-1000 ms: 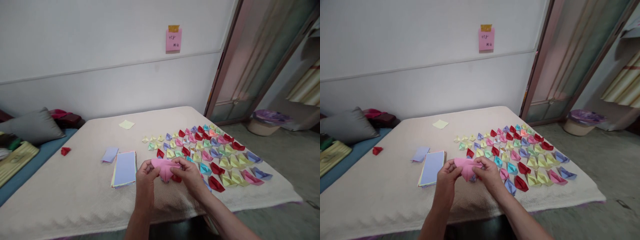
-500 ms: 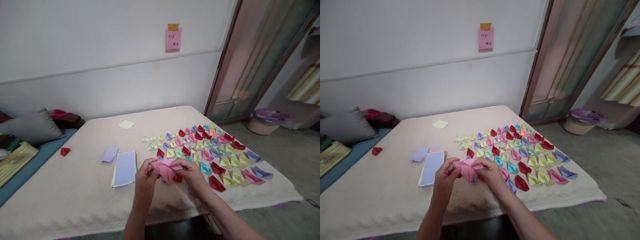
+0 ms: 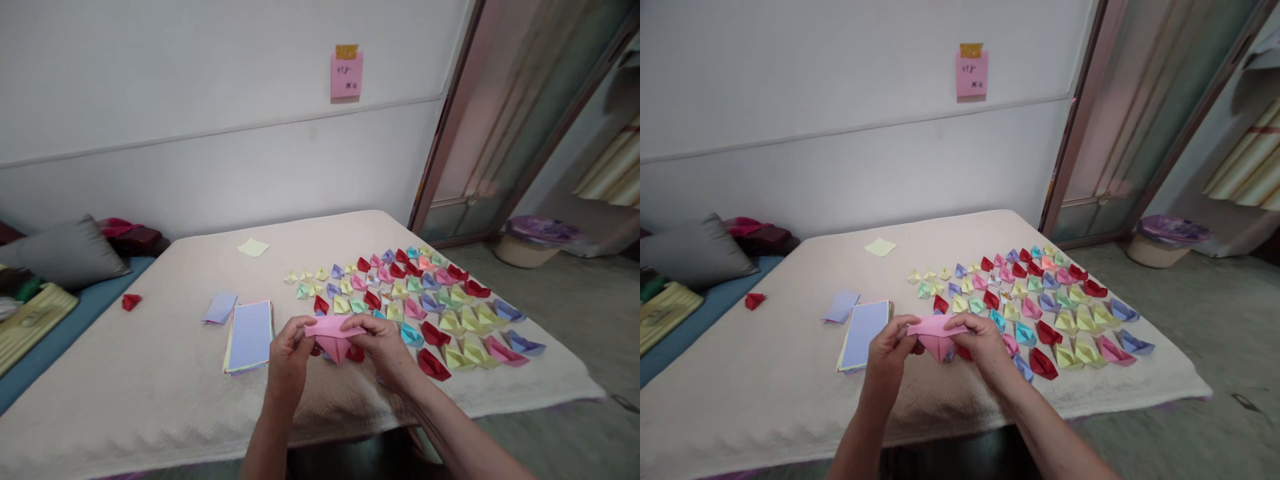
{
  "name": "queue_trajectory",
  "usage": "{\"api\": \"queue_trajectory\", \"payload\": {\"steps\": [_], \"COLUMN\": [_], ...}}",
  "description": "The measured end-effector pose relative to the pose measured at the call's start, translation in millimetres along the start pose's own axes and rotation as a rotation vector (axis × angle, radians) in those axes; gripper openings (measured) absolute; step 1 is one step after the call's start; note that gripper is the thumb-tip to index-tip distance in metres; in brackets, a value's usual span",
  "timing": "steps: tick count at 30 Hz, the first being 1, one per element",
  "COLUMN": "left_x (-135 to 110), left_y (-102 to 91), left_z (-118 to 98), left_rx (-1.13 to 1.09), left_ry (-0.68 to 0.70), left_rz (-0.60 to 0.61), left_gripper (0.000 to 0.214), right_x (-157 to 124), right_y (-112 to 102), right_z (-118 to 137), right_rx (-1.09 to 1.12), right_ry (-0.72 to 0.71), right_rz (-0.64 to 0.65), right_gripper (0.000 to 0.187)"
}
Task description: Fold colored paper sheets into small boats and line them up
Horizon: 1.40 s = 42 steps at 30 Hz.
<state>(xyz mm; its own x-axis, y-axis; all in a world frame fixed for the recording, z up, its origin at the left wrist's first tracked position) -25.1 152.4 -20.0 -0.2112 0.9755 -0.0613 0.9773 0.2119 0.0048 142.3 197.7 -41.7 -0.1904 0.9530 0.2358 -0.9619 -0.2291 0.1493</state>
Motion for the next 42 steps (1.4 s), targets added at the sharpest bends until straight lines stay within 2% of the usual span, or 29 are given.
{"api": "queue_trajectory", "payload": {"steps": [9, 13, 17, 19, 24, 28, 31, 34, 38, 42], "left_x": [-1, -2, -3, -3, -3, -4, -8, -13, -15, -13], "left_y": [-4.5, -7.3, -7.9, -7.1, -2.8, -5.7, -7.2, -6.6, -6.6, -5.4], "left_z": [7, 5, 3, 2, -3, -3, -12, -20, -22, -19], "left_rx": [-0.139, -0.079, -0.027, 0.002, 0.057, 0.065, 0.150, 0.195, 0.202, 0.223], "left_ry": [-0.062, -0.043, -0.009, 0.002, 0.025, -0.020, 0.040, 0.095, 0.106, 0.098], "left_rz": [-0.006, -0.091, -0.128, -0.112, -0.046, -0.107, -0.179, -0.219, -0.246, -0.219], "left_gripper": [0.010, 0.008, 0.006, 0.009, 0.010, 0.019, 0.020, 0.016, 0.013, 0.010], "right_x": [0, -2, 0, 1, 0, -1, 0, 0, -3, -2], "right_y": [5, 9, 6, 3, 4, -1, -5, -6, 5, 6], "right_z": [16, 20, 26, 26, 28, 23, 19, 29, 51, 55], "right_rx": [-0.064, -0.091, -0.168, -0.197, -0.189, -0.162, -0.184, -0.323, -0.514, -0.535], "right_ry": [-0.088, -0.074, -0.154, -0.176, -0.166, -0.080, -0.056, -0.151, -0.370, -0.451], "right_rz": [0.093, 0.128, 0.065, 0.039, 0.068, -0.001, -0.042, -0.037, 0.060, 0.083], "right_gripper": [0.009, 0.010, 0.010, 0.008, 0.010, 0.016, 0.018, 0.016, 0.010, 0.011]}}
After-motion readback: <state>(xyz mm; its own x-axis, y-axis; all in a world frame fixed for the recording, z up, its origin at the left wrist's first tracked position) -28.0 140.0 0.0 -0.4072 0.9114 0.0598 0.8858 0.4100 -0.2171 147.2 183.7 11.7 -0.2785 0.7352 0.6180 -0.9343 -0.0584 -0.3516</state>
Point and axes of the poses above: each hand's wrist, its own x-axis towards the middle knuckle, its own y-axis out of the palm, z = x × y, the point moved 9 cm from there along x, towards the middle knuckle, and after that the axes turned 11 degrees about -y, right-handed, at the moved point
